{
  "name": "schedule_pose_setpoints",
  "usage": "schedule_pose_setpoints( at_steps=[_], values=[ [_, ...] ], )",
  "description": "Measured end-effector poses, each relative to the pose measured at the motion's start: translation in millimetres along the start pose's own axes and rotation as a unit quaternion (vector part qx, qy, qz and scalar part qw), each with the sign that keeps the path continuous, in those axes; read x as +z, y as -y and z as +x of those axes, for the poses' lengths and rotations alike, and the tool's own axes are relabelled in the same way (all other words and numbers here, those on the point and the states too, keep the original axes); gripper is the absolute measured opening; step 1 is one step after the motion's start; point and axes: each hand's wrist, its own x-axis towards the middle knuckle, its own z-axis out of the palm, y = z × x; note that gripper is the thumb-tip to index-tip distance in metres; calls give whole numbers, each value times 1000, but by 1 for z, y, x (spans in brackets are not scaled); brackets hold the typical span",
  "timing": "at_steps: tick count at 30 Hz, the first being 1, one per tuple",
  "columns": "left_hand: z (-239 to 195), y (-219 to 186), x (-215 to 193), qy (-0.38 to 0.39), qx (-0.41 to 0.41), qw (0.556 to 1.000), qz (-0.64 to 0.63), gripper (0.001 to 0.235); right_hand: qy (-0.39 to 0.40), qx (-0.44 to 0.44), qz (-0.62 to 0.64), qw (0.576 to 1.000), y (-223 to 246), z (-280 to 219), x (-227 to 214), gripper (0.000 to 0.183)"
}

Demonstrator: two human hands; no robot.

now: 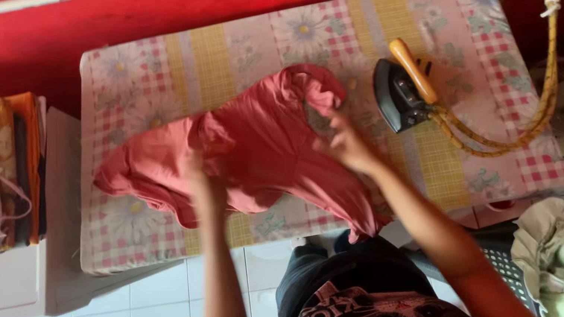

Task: The person irons and folds a pink tank top and a pink garment by hand on an ironing board, using an iron to smooth the fabric multiple times before stacking them on a pile.

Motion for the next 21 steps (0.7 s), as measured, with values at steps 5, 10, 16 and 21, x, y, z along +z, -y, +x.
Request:
schedule_pose_setpoints(
  at_steps=[5, 10, 16, 21],
  values=[
    [-59, -65, 86, 111, -36, 990, -84, 41, 210, -25, -13, 977, 14, -56, 71, 19],
    [-70, -104, 106, 111, -44, 991, 61, 40, -110, 44, -32, 992, -41, -14, -35, 46],
    [-61, -120, 157, 147, -95, 972, 154, 95, -128, 29, -419, 899, -163, 31, -140, 56],
    [-80, -49, 210, 115, -96, 972, 184, 64, -97, 118, -400, 904, -160, 39, -160, 49]
  ],
)
